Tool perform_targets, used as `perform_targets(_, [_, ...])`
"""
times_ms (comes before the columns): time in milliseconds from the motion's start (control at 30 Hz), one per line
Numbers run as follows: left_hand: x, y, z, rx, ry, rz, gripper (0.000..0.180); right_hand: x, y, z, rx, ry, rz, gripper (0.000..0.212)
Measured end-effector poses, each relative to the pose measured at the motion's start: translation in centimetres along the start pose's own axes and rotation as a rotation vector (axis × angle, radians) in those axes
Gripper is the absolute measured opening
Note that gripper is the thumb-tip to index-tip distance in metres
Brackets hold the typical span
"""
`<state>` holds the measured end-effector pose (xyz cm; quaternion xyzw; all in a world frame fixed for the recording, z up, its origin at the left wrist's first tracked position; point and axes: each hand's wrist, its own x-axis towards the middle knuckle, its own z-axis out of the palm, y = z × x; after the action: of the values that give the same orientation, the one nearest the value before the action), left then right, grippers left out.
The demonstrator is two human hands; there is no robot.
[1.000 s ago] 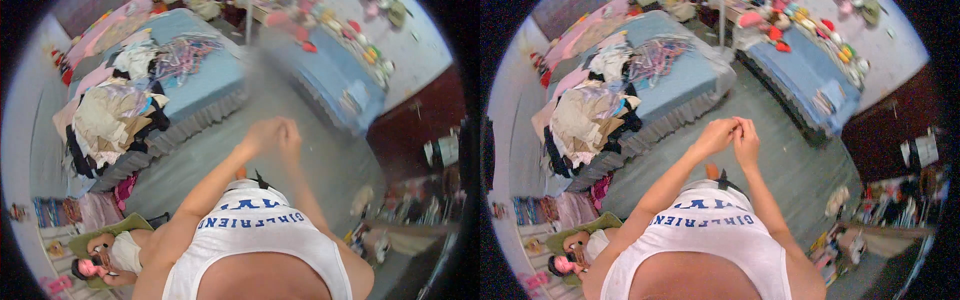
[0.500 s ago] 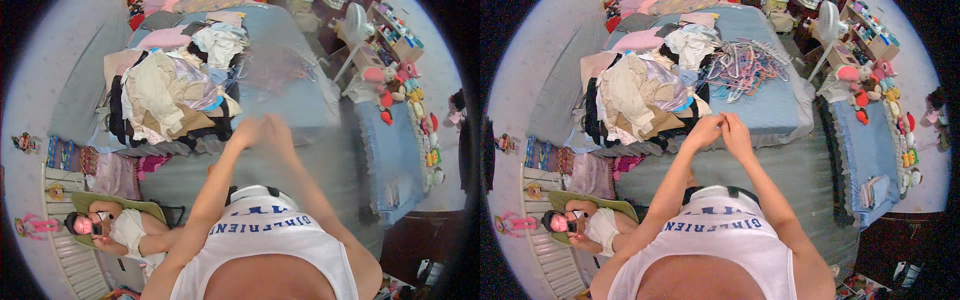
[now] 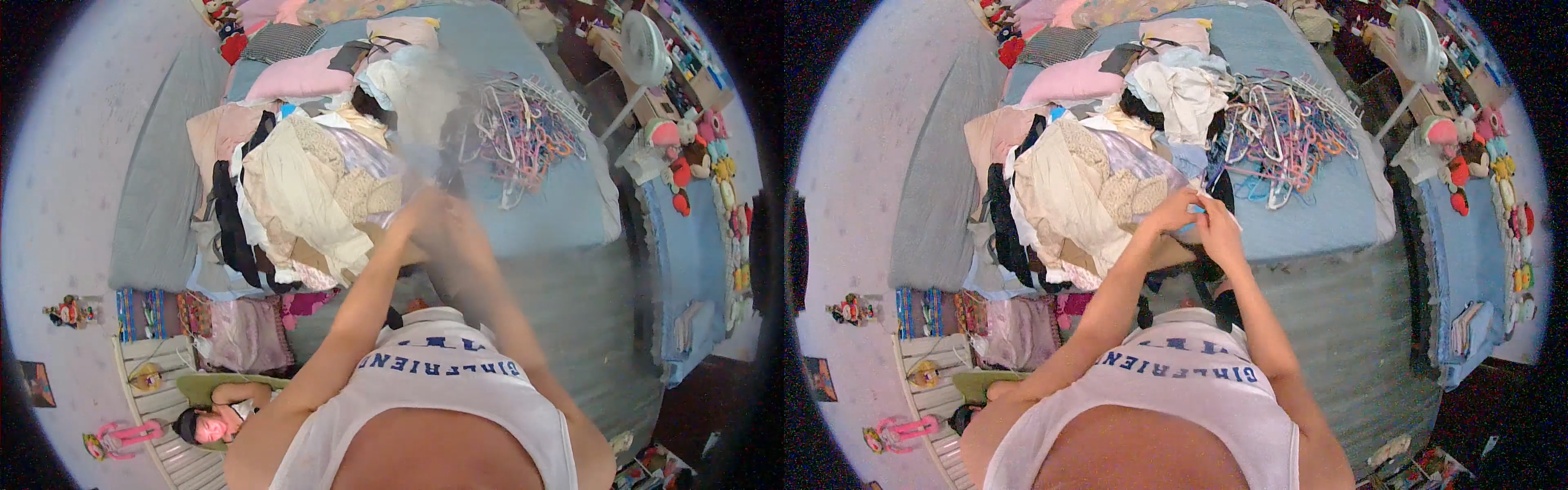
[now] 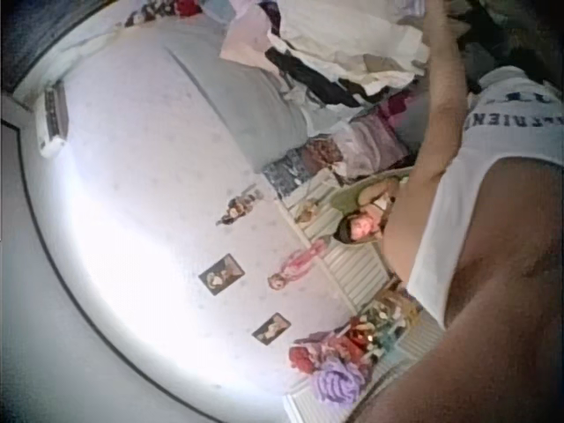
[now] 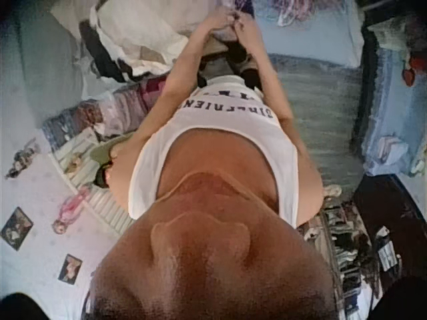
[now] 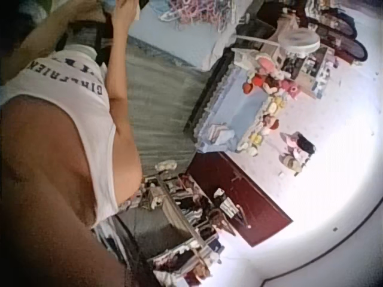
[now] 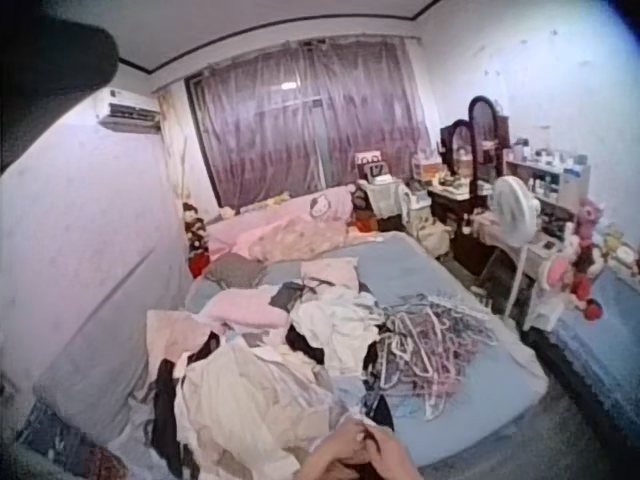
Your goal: The person takes various items of clothing from a pile on a bed, places them on plastic hangers, and hangs them inside a closet.
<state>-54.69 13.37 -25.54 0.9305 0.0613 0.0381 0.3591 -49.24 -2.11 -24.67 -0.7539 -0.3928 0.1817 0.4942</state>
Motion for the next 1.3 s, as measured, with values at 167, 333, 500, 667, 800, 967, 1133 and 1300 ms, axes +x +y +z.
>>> perform_targets(167, [3.8,-4.0,-3.8,0.145,0.048,-0.314,0.044,6.3,0.6,0.5,-0.109,0.001,0.075,0.033])
perform_targets(333, [0.4,-22.2,-6.6,0.228,0.593,-0.773,0.053,12.4,0.4,5.8,0.057,-0.271,0.011,0.035])
perform_targets(500, [-1.8,-26.5,-10.8,0.364,0.585,-1.154,0.057,15.2,0.7,7.0,0.153,-0.323,-0.033,0.035])
perform_targets(667, [-4.9,-29.6,-13.3,0.489,0.531,-1.267,0.044,15.0,-0.6,10.2,0.029,-0.245,0.008,0.034])
perform_targets(800, [-5.6,-33.8,-15.1,0.173,0.394,-1.173,0.040,14.9,0.9,14.7,0.213,-0.220,0.059,0.034])
perform_targets(967, [-4.0,-30.9,-12.6,0.582,0.996,-1.031,0.033,15.5,1.6,17.8,0.048,-0.313,-0.044,0.034])
perform_targets(1133, [-6.6,-36.0,-13.1,0.608,0.823,-1.029,0.025,15.4,0.6,18.9,-0.035,-0.337,-0.116,0.033])
perform_targets(1300, [-6.2,-34.6,-12.8,-0.204,0.879,-0.691,0.024,16.3,5.1,20.8,0.061,-0.430,-0.283,0.035])
